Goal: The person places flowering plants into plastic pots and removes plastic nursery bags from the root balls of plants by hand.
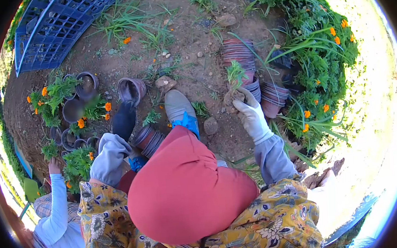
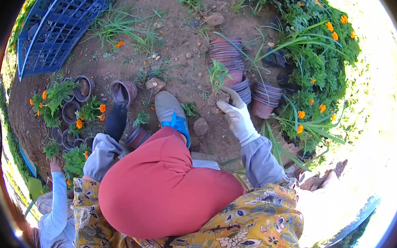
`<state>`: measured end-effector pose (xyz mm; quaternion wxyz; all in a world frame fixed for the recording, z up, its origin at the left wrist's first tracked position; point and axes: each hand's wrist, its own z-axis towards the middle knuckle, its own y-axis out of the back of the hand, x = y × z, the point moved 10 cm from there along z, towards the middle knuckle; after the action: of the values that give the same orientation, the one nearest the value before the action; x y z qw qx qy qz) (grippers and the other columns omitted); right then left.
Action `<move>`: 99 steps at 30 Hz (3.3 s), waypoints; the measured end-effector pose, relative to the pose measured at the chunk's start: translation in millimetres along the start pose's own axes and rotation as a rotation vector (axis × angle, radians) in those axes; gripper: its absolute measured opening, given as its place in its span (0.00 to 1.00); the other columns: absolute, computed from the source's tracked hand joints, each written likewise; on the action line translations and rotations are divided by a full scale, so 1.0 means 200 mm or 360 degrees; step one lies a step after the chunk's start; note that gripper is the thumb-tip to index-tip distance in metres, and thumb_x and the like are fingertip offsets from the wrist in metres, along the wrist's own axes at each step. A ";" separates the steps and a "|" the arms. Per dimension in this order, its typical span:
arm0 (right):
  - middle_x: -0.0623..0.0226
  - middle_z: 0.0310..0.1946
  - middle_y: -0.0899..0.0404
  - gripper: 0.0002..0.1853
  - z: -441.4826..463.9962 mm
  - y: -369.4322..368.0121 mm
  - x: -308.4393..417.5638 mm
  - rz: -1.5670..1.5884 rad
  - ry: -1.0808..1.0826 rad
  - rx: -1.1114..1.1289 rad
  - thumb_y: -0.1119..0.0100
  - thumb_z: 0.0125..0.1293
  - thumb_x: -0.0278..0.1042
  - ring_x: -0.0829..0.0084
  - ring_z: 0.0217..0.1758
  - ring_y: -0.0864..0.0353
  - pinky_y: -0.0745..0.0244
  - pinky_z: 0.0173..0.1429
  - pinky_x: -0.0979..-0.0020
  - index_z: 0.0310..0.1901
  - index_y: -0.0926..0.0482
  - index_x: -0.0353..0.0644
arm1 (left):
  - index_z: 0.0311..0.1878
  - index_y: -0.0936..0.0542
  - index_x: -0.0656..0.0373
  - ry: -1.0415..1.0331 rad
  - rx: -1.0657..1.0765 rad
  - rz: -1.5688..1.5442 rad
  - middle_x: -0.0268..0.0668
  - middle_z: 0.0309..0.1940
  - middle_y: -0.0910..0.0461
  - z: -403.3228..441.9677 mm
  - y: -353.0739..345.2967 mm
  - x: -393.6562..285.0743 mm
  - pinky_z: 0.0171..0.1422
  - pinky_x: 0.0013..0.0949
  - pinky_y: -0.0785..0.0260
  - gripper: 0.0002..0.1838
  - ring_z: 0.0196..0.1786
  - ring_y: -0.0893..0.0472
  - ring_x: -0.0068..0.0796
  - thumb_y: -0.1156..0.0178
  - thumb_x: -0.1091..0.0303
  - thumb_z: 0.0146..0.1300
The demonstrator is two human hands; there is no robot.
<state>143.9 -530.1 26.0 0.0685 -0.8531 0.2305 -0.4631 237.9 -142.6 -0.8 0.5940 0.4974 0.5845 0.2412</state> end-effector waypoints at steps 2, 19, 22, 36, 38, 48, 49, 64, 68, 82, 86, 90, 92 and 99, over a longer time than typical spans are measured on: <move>0.67 0.49 0.26 0.29 -0.19 0.15 -0.02 -0.0068 -0.0063 -0.0116 0.42 0.62 0.27 0.76 0.49 0.25 0.29 0.49 0.76 0.64 0.38 0.37 | 0.47 0.23 0.63 -0.0132 -0.0144 -0.0117 0.50 0.43 0.22 0.02 0.00 0.01 0.52 0.42 0.30 0.12 0.49 0.22 0.52 0.47 0.68 0.64; 0.60 0.27 0.18 0.16 -0.40 0.66 -0.85 -0.1596 -0.1045 0.0132 0.41 0.61 0.41 0.70 0.36 0.17 0.25 0.36 0.67 0.41 0.19 0.35 | 0.50 0.24 0.59 0.0128 -0.0505 0.0037 0.48 0.49 0.23 0.03 0.16 0.07 0.55 0.43 0.31 0.13 0.52 0.24 0.52 0.46 0.69 0.62; 0.61 0.29 0.19 0.14 -0.33 0.24 -0.60 -0.1194 -0.0887 0.0251 0.43 0.63 0.39 0.70 0.34 0.18 0.25 0.36 0.68 0.43 0.21 0.36 | 0.50 0.24 0.59 0.0113 -0.0454 -0.0072 0.49 0.51 0.25 0.06 0.13 0.08 0.59 0.43 0.32 0.14 0.55 0.25 0.51 0.45 0.70 0.61; 0.56 0.52 0.31 0.31 0.59 -1.04 -0.33 -0.2178 0.0842 0.0509 0.35 0.46 0.30 0.49 0.56 0.32 0.32 0.59 0.56 0.57 0.28 0.53 | 0.49 0.25 0.65 0.0156 -0.0713 -0.0203 0.54 0.58 0.30 0.05 0.18 0.04 0.65 0.44 0.39 0.14 0.62 0.31 0.54 0.46 0.73 0.60; 0.55 0.52 0.31 0.31 0.61 -1.03 -0.32 -0.1983 0.0876 0.0515 0.35 0.46 0.30 0.50 0.56 0.32 0.32 0.59 0.56 0.56 0.28 0.53 | 0.48 0.25 0.65 0.0218 -0.0804 -0.0217 0.54 0.58 0.30 0.05 0.21 0.04 0.64 0.44 0.38 0.13 0.60 0.30 0.54 0.46 0.73 0.59; 0.61 0.51 0.25 0.31 0.54 -0.96 -0.27 -0.0459 0.0098 0.0621 0.37 0.56 0.38 0.71 0.53 0.25 0.31 0.58 0.71 0.61 0.32 0.34 | 0.45 0.24 0.60 0.0727 -0.0406 -0.1417 0.36 0.33 0.22 0.13 0.12 -0.11 0.39 0.32 0.28 0.11 0.35 0.22 0.28 0.43 0.64 0.65; 0.60 0.51 0.25 0.31 0.50 -1.00 -0.26 -0.0570 0.0106 0.0644 0.37 0.56 0.37 0.71 0.53 0.25 0.32 0.59 0.71 0.61 0.32 0.34 | 0.45 0.24 0.59 0.0912 -0.0111 -0.1787 0.34 0.31 0.22 0.13 0.02 -0.14 0.37 0.29 0.28 0.11 0.33 0.22 0.25 0.43 0.63 0.66; 0.66 0.35 0.22 0.17 0.38 -1.18 -0.30 -0.0886 0.0078 0.0694 0.49 0.68 0.40 0.78 0.37 0.26 0.30 0.41 0.75 0.50 0.26 0.36 | 0.54 0.29 0.61 0.0368 -0.0528 -0.1271 0.47 0.34 0.20 0.10 0.06 -0.22 0.39 0.40 0.29 0.17 0.37 0.18 0.40 0.51 0.62 0.67; 0.67 0.33 0.23 0.16 0.37 -1.14 -0.36 -0.0838 0.0298 0.0769 0.49 0.67 0.39 0.79 0.35 0.27 0.31 0.39 0.75 0.48 0.25 0.36 | 0.56 0.29 0.61 0.0288 -0.0534 -0.1032 0.48 0.25 0.20 0.08 0.14 -0.28 0.32 0.44 0.29 0.19 0.28 0.18 0.49 0.53 0.60 0.67; 0.63 0.37 0.22 0.19 0.38 -1.08 -0.49 -0.0032 -0.0306 0.0528 0.53 0.69 0.46 0.68 0.39 0.22 0.27 0.42 0.68 0.51 0.26 0.39 | 0.53 0.27 0.63 0.0254 -0.0421 -0.1585 0.45 0.40 0.20 0.12 0.02 -0.30 0.47 0.35 0.29 0.16 0.41 0.19 0.33 0.54 0.64 0.68; 0.73 0.38 0.22 0.25 0.37 -1.07 -0.55 0.0539 -0.0608 0.0155 0.57 0.71 0.55 0.82 0.32 0.25 0.28 0.33 0.75 0.59 0.31 0.47 | 0.51 0.26 0.60 0.0552 -0.0506 -0.2159 0.30 0.39 0.24 0.13 0.01 -0.22 0.47 0.26 0.33 0.13 0.41 0.26 0.19 0.50 0.65 0.69; 0.71 0.41 0.22 0.23 0.41 -0.98 -0.48 0.0156 -0.0397 0.0260 0.53 0.71 0.49 0.82 0.34 0.26 0.28 0.36 0.76 0.61 0.32 0.45 | 0.53 0.26 0.62 0.0540 -0.0243 -0.2169 0.29 0.42 0.25 0.16 -0.06 -0.19 0.50 0.26 0.35 0.15 0.44 0.27 0.19 0.48 0.64 0.68; 0.71 0.40 0.23 0.22 0.40 -1.05 -0.37 -0.0181 -0.0112 0.0520 0.51 0.71 0.45 0.82 0.36 0.25 0.28 0.39 0.76 0.60 0.31 0.43 | 0.54 0.26 0.64 0.0456 -0.0076 -0.2039 0.32 0.45 0.23 0.17 -0.16 -0.17 0.53 0.28 0.33 0.17 0.47 0.25 0.22 0.49 0.64 0.68; 0.70 0.38 0.23 0.19 0.34 -1.11 -0.36 -0.0407 -0.0507 0.0956 0.47 0.69 0.40 0.80 0.41 0.24 0.28 0.47 0.76 0.57 0.29 0.38 | 0.56 0.26 0.65 0.0265 0.0230 -0.2050 0.36 0.41 0.21 0.19 -0.30 -0.20 0.47 0.30 0.28 0.18 0.40 0.22 0.26 0.50 0.64 0.69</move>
<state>238.9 -308.0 7.1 0.2926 -0.8782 -0.0379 -0.3764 247.0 -212.6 -40.3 0.5375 0.0659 0.8243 -0.1652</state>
